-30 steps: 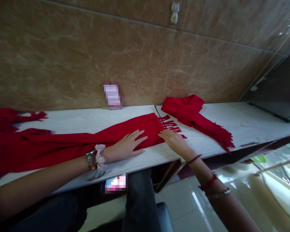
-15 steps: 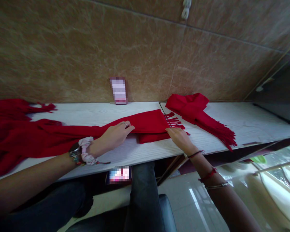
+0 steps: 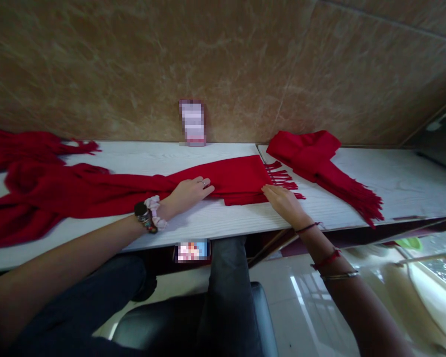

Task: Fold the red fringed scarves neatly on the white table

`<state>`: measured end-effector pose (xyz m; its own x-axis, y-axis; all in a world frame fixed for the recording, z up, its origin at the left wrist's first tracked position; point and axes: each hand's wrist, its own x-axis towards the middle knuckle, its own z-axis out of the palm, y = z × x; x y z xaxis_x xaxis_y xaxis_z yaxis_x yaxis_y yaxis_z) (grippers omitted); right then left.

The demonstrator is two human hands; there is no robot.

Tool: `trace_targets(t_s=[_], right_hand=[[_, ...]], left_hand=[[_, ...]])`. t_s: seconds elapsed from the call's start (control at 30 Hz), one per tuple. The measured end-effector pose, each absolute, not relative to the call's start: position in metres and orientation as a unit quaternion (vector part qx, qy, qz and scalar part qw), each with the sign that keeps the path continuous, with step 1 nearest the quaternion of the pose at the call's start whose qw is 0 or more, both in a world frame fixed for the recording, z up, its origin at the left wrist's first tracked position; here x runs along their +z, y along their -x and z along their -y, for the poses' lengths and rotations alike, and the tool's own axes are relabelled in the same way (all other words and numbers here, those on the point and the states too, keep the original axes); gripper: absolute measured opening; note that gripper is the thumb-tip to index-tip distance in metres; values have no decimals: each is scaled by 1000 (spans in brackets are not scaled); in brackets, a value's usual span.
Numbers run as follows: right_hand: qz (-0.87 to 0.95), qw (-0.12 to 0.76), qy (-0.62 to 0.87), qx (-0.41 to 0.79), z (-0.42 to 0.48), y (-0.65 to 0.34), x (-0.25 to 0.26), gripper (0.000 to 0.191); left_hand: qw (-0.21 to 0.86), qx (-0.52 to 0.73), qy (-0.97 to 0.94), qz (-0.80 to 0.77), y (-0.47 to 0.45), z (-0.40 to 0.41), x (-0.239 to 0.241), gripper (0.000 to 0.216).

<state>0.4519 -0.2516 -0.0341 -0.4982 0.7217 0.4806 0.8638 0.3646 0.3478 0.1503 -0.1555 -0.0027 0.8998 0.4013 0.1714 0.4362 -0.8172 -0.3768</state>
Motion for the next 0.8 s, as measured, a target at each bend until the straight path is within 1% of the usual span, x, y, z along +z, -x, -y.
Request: trace_targets(t_s=[0.1,0.2,0.4,0.53,0.63,0.8], right_hand=[[821,100,504,-248,245,-444,-33,30],[827,83,508,-225,233,-424,-27,34],[836,69,509,-193,198,-386,-18,36],[842,78,497,-193,187,-376,-13,32],[857,98,464,-201,184,-378,-9,29],[856,160,451,-196,179,-387,-17,26]], left_hand=[[223,-23,951,212,-140,130,0,21],[225,-12,945,239,-125,110,1,23],[216,-10,930,297,-88,92,0,27],[210,-14,920,329,-87,99,2,29],[199,-57,932,297,-103,110,4,34],[185,-83,948,244,-122,116,-1,26]])
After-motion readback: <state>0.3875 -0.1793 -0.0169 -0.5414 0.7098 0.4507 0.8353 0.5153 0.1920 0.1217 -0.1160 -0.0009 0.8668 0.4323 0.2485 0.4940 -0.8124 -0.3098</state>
